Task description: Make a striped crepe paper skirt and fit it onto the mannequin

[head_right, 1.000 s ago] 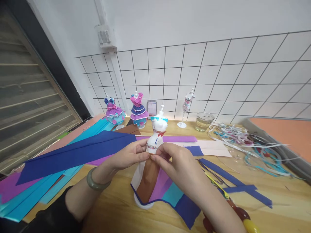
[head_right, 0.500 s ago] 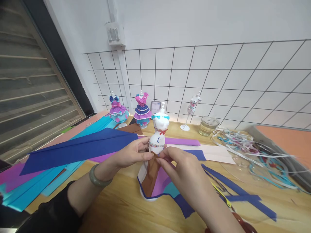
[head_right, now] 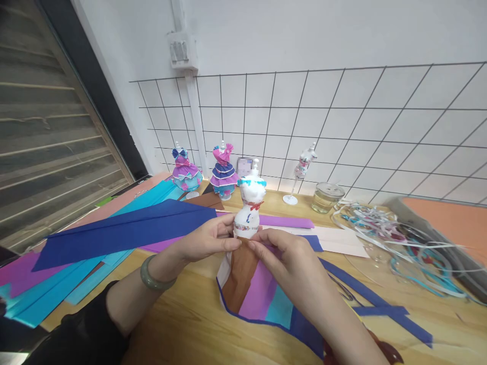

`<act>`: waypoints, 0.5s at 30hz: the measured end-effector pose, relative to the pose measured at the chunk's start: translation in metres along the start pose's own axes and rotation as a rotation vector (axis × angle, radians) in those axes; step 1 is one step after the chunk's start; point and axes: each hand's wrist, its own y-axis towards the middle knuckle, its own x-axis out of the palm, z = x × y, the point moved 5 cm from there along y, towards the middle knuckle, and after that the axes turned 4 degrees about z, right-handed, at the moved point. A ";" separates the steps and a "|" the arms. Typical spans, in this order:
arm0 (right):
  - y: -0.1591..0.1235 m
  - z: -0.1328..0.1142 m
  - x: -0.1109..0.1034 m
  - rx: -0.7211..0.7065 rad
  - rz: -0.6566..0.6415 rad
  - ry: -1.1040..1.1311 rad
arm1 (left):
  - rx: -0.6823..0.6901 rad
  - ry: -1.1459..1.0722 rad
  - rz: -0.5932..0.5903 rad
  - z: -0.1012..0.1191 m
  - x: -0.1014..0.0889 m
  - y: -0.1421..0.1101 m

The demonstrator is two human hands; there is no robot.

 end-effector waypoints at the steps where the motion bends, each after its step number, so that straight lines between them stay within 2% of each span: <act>1: 0.000 0.000 0.000 0.000 -0.005 0.004 | 0.000 0.000 0.002 0.000 0.000 0.000; 10: -0.002 -0.004 0.002 -0.098 -0.045 0.000 | 0.033 0.000 -0.030 0.000 0.001 0.001; 15: -0.001 -0.002 0.003 -0.100 -0.047 0.018 | 0.031 -0.012 -0.055 0.001 0.004 0.001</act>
